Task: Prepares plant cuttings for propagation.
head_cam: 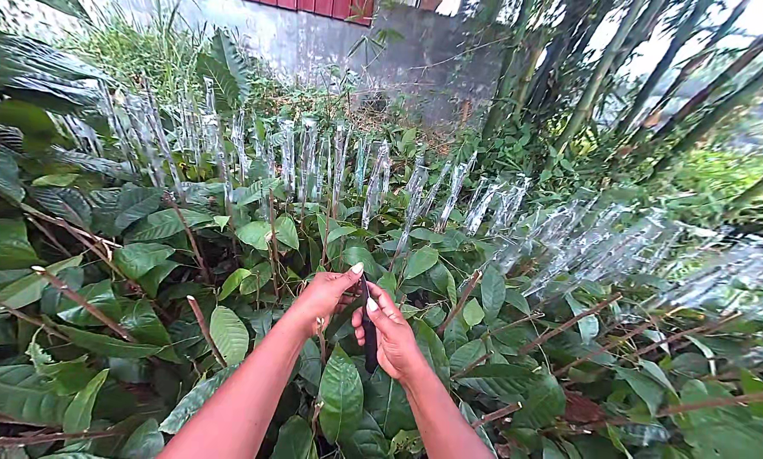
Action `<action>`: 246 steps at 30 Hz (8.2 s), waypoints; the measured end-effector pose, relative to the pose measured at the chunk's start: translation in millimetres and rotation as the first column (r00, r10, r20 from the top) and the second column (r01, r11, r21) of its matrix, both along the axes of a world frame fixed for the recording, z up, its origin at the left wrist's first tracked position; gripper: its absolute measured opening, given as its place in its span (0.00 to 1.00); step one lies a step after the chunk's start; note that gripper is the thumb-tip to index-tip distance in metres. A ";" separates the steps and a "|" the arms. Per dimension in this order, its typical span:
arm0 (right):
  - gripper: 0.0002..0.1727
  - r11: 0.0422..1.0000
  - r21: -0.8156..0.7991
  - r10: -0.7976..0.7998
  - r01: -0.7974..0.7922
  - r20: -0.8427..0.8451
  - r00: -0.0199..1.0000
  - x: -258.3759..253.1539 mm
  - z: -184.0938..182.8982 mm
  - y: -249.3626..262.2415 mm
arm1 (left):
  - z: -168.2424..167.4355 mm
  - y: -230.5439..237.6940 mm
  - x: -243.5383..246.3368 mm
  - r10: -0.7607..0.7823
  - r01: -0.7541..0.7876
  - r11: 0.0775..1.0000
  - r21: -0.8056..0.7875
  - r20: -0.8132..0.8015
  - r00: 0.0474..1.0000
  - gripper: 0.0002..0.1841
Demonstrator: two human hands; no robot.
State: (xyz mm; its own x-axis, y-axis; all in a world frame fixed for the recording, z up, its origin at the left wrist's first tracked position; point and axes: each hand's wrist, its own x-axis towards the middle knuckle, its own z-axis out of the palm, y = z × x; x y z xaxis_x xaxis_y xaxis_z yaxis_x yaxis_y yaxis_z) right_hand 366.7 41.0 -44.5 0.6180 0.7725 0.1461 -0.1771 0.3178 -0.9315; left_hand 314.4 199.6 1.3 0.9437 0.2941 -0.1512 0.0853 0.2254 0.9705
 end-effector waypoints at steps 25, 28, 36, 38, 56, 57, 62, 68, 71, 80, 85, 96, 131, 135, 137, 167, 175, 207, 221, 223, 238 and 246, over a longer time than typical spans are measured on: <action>0.33 0.984 0.026 -0.178 0.176 0.100 0.979 -32.1 8.4 -29.4 | -4.5 -3.7 -16.5 0.299 -0.317 0.933 0.170 0.124 0.946 0.36; 0.32 0.940 0.179 -0.293 0.289 -0.009 0.956 -44.3 8.4 -61.6 | 0.5 -27.1 -13.8 0.297 -0.397 0.870 0.294 0.331 0.896 0.17; 0.30 0.940 0.031 -0.339 0.340 -0.038 0.940 -66.0 -4.3 -94.1 | -13.2 -70.8 -23.6 -0.281 0.280 0.959 0.036 0.018 0.960 0.28; 0.30 0.951 0.002 -0.310 0.310 -0.018 0.951 -71.7 -8.6 -96.0 | -15.2 -72.2 -33.9 -0.279 0.278 0.960 0.028 0.038 0.960 0.25; 0.31 0.967 -0.089 -0.233 0.240 0.084 0.969 -78.3 -9.1 -100.8 | -19.6 -75.5 -40.6 -0.251 0.251 0.968 0.013 0.041 0.967 0.17; 0.31 0.966 -0.098 -0.232 0.240 0.083 0.969 -78.0 -10.6 -101.3 | -19.7 -75.5 -40.2 -0.251 0.251 0.968 0.010 0.037 0.967 0.16; 0.32 0.968 -0.101 -0.225 0.231 0.067 0.972 -74.9 -16.2 -103.5 | -20.1 -75.3 -37.1 -0.253 0.253 0.967 0.001 0.025 0.967 0.14; 0.32 0.969 -0.127 -0.203 0.210 0.071 0.977 -65.3 -17.1 -103.3 | -19.4 -75.2 -31.6 -0.238 0.238 0.971 -0.018 0.023 0.971 0.10; 0.32 0.966 -0.172 -0.182 0.191 0.069 0.981 -60.6 -21.5 -103.7 | -21.5 -76.6 -27.4 -0.217 0.217 0.976 -0.017 0.004 0.976 0.08; 0.34 0.959 0.034 -0.284 0.282 0.038 0.958 -50.2 -8.8 -96.4 | -4.6 -51.4 5.8 -0.122 0.121 0.989 0.082 0.012 0.992 0.25; 0.30 0.895 0.097 -0.437 0.435 -0.002 0.900 -14.5 5.3 -70.9 | 0.7 -28.0 75.0 -0.022 0.025 0.999 -0.034 0.084 0.996 0.28; 0.28 0.941 -0.090 -0.322 0.325 0.047 0.946 40.4 -4.1 -50.2 | -16.0 -44.1 84.1 -0.204 0.205 0.979 -0.011 0.081 0.976 0.21; 0.30 0.970 -0.133 -0.196 0.204 0.069 0.978 39.8 -19.0 -65.9 | -20.0 -45.8 76.8 -0.196 0.197 0.978 -0.065 0.024 0.980 0.12; 0.30 0.964 -0.158 -0.203 0.214 0.086 0.975 39.2 -20.7 -65.7 | -21.6 -47.9 74.9 -0.181 0.181 0.981 -0.069 0.011 0.984 0.12; 0.30 0.949 -0.149 -0.266 0.276 0.085 0.960 35.6 -18.2 -64.4 | -12.9 -44.4 66.5 -0.218 0.218 0.976 -0.006 0.008 0.976 0.19; 0.29 0.974 -0.207 -0.059 0.090 0.149 0.987 5.1 -5.4 81.9 | -52.4 92.2 22.3 -0.031 0.037 0.999 -0.030 0.175 0.984 0.23; 0.29 0.974 -0.213 -0.039 0.076 0.173 0.984 10.7 -7.1 75.6 | -51.4 90.7 23.3 -0.049 0.055 0.998 -0.032 0.157 0.986 0.22; 0.30 0.992 -0.002 -0.127 0.127 0.059 0.990 -1.1 24.1 52.4 | -2.8 93.5 63.7 0.274 -0.292 0.955 0.057 0.213 0.938 0.27; 0.29 0.999 -0.029 -0.042 0.046 0.115 0.992 -22.8 23.1 70.3 | -1.2 68.6 -18.4 0.035 -0.041 0.999 0.034 0.149 0.988 0.24; 0.29 0.999 -0.036 -0.035 0.040 0.121 0.992 -22.7 22.8 68.1 | -2.3 66.9 -19.0 0.012 -0.017 0.999 0.028 0.166 0.986 0.23; 0.30 1.000 -0.024 0.008 -0.005 0.142 0.990 -7.8 12.5 64.6 | -3.3 66.4 -11.1 0.012 -0.013 1.000 0.001 0.164 0.986 0.20; 0.30 0.996 -0.090 0.007 0.005 0.136 0.991 -1.5 2.1 60.7 | -4.3 63.2 -7.8 0.046 -0.047 0.999 0.003 0.125 0.991 0.13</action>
State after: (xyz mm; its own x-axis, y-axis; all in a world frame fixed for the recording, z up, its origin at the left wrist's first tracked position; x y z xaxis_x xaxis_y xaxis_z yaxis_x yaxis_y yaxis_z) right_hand 365.2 101.7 -42.4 0.5965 0.7868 0.1584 -0.0470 0.2313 -0.9718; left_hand 306.6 262.8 -3.0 0.9404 0.3385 -0.0317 -0.0467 0.2209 0.9742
